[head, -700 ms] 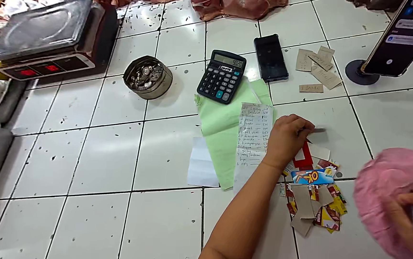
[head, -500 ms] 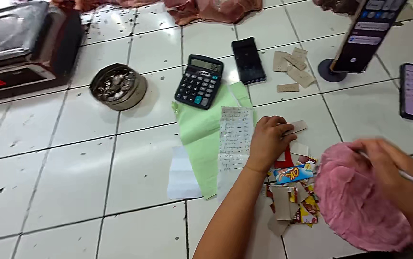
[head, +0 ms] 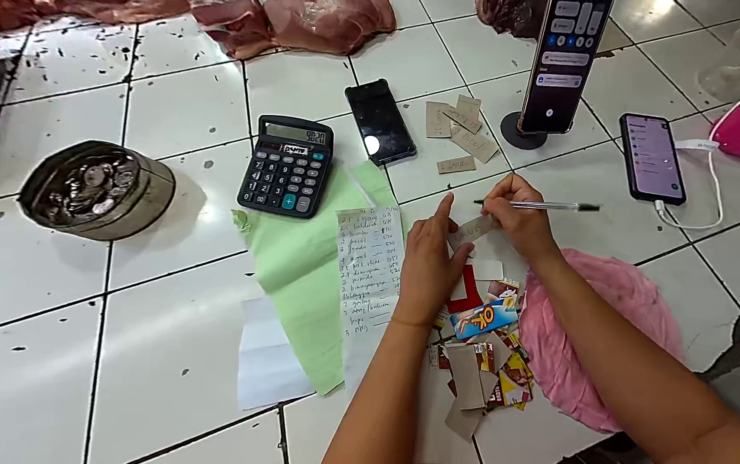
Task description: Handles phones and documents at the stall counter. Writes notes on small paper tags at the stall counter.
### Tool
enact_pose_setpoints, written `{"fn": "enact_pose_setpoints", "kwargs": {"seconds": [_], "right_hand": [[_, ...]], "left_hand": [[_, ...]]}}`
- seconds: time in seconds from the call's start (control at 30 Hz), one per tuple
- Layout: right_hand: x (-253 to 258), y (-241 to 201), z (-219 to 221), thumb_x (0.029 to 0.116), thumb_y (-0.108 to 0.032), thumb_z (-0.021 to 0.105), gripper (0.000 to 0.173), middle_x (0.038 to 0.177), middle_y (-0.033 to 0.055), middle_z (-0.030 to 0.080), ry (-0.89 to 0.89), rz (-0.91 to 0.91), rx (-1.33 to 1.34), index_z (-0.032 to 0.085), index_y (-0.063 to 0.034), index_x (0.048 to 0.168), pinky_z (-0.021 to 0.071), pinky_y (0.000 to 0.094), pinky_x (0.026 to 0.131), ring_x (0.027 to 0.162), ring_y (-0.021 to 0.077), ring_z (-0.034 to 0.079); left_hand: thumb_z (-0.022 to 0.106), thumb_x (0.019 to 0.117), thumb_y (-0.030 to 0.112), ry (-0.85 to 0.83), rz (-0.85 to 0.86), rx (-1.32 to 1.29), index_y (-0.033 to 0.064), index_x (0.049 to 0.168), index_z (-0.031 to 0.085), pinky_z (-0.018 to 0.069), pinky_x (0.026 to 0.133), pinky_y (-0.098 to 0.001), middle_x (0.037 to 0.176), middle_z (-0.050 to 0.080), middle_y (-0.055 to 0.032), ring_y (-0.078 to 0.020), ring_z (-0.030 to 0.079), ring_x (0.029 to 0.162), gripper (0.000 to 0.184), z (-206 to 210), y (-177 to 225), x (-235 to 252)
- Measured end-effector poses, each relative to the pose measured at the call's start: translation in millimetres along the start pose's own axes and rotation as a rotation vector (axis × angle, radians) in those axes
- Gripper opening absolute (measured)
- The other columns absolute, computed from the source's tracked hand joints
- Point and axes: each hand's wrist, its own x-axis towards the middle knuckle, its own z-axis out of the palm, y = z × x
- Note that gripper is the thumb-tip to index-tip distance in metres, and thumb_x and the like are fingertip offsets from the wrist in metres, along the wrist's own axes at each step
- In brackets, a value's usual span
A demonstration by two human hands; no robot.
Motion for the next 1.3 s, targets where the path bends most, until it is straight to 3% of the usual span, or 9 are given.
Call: {"fn": "enact_pose_setpoints", "kwargs": {"seconds": [0.07,0.13,0.37,0.57,0.73,0.9,1.0,1.17,1.3], "right_hand": [[2.5,-0.7,-7.9,0.1062,-0.019,0.052,0.019,0.089,0.0053,0.067,-0.060,-0.055,-0.329,0.062,-0.0053,0.115,0.0515,0.0298,0.065,0.072,0.0108,0.061],[4.6,-1.4,-17.0,0.1087,-0.021,0.049,0.026,0.098,0.0087,0.071,-0.188,-0.098,-0.469,0.067,-0.0052,0.119,0.0553,0.0423,0.076,0.085,0.0186,0.067],[-4.6,-10.3,-22.4,0.1025,-0.024,0.061,0.016,0.076,-0.0031,0.066,-0.307,-0.126,-0.511,0.072,-0.0131,0.106,0.0512,0.0273,0.061,0.065,0.0059,0.060],[-25.5,-36.8,-24.9,0.0852,-0.030,0.083,0.030,0.093,0.0069,0.066,-0.730,-0.115,-0.776,0.069,-0.0086,0.100,0.0496,0.0452,0.075,0.089,0.0246,0.063],[-23.4,-38.8,-24.0,0.0886,-0.012,0.080,0.016,0.092,0.0096,0.066,-0.578,-0.026,-0.873,0.068,-0.0072,0.099,0.0530,0.0508,0.075,0.088,0.0292,0.066],[-1.6,-22.6,-51.7,0.0877,-0.007,0.080,0.022,0.099,0.0167,0.068,-0.326,0.025,-0.884,0.066,-0.0025,0.103,0.0511,0.0582,0.081,0.095,0.0383,0.065],[6.9,-22.6,-56.5,0.0874,-0.008,0.081,0.026,0.098,0.0161,0.064,-0.325,0.187,-0.804,0.063,-0.0019,0.105,0.0494,0.0550,0.079,0.091,0.0338,0.062],[6.6,-15.5,-50.9,0.0858,0.001,0.079,0.021,0.106,0.0120,0.065,-0.352,0.087,-0.636,0.064,-0.0041,0.099,0.0497,0.0497,0.085,0.099,0.0280,0.061],[7.2,-6.7,-49.3,0.0851,0.003,0.076,0.015,0.113,0.0078,0.070,-0.412,-0.056,-0.551,0.067,-0.0063,0.093,0.0494,0.0442,0.093,0.108,0.0228,0.062]], "left_hand": [[0.080,0.0877,0.016,0.002,-0.012,-0.009,0.0045,0.153,0.045,0.0517,0.091,-0.0462,0.103,0.071,-0.0082,-0.0278,0.064,0.100,0.075,-0.5,0.7,-0.6],[0.079,0.0882,0.015,0.008,-0.006,-0.006,0.0044,0.151,0.047,0.0517,0.090,-0.0447,0.102,0.071,-0.0079,-0.0269,0.064,0.098,0.071,-1.2,0.9,-0.4],[0.074,0.0912,0.009,0.018,0.018,-0.038,0.0068,0.138,0.062,0.0508,0.086,-0.0406,0.091,0.072,-0.0028,-0.0213,0.065,0.090,0.048,-2.4,-2.3,0.7],[0.069,0.0942,0.006,0.095,-0.020,0.028,0.0078,0.123,0.072,0.0526,0.083,-0.0415,0.095,0.071,-0.0094,-0.0255,0.066,0.091,0.029,1.2,-0.3,0.0],[0.055,0.0938,-0.009,0.131,-0.046,0.119,0.0106,0.122,0.073,0.0475,0.102,-0.0482,0.124,0.071,-0.0100,-0.0328,0.063,0.118,0.039,-1.3,0.3,-0.4],[0.062,0.0875,-0.006,0.046,0.024,0.100,0.0125,0.104,0.080,0.0396,0.110,-0.0558,0.119,0.073,-0.0081,-0.0330,0.062,0.121,0.031,-3.7,-1.9,-0.3],[0.062,0.0886,-0.001,-0.012,0.096,0.002,0.0104,0.093,0.080,0.0485,0.097,-0.0503,0.097,0.075,-0.0070,-0.0280,0.068,0.103,0.022,-5.5,0.2,-1.8],[0.056,0.0920,0.005,-0.052,0.132,-0.224,0.0062,0.108,0.077,0.0537,0.062,-0.0277,0.087,0.071,-0.0045,-0.0099,0.063,0.069,0.026,-0.6,3.0,-4.7],[0.067,0.0921,0.009,0.072,0.137,-0.026,0.0072,0.115,0.076,0.0538,0.090,-0.0448,0.117,0.071,-0.0125,-0.0287,0.066,0.107,0.025,-1.2,-1.6,-2.0]]}}
